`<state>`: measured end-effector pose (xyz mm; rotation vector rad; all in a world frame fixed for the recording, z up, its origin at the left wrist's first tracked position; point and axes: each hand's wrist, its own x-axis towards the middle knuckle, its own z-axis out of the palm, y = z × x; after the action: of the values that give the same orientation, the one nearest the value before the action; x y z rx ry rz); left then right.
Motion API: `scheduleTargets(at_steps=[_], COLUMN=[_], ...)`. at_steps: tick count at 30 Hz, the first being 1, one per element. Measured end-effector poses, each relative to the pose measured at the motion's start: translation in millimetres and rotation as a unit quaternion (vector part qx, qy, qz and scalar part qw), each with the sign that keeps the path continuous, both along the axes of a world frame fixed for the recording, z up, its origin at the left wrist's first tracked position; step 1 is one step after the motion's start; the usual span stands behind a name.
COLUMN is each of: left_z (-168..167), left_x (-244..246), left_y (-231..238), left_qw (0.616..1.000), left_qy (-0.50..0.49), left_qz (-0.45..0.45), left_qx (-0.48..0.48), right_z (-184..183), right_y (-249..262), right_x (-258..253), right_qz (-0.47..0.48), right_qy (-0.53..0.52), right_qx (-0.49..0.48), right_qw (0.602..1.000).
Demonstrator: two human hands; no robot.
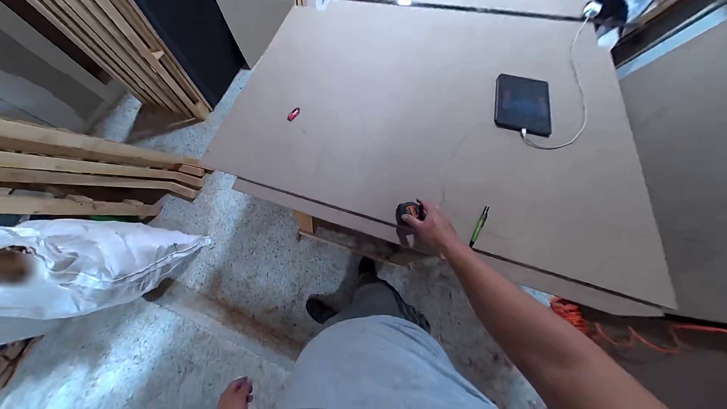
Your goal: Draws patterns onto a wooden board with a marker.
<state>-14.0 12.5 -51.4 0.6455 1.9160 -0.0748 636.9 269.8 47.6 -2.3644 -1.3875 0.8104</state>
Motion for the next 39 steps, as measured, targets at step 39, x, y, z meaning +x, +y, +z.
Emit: scheduleTargets(at_steps=[39], left_z=[31.5], left_x=[221.6], left_y=[347.3], left_qw=[0.891], left_qy=[-0.018], left_qz=[-0.448], left_qx=[0.079], right_z=[15.8], right_y=[-52.2], right_x=[114.2], right_qz=[-0.246], right_qy=[-0.04], right_qx=[-0.189], right_qw=[0.95])
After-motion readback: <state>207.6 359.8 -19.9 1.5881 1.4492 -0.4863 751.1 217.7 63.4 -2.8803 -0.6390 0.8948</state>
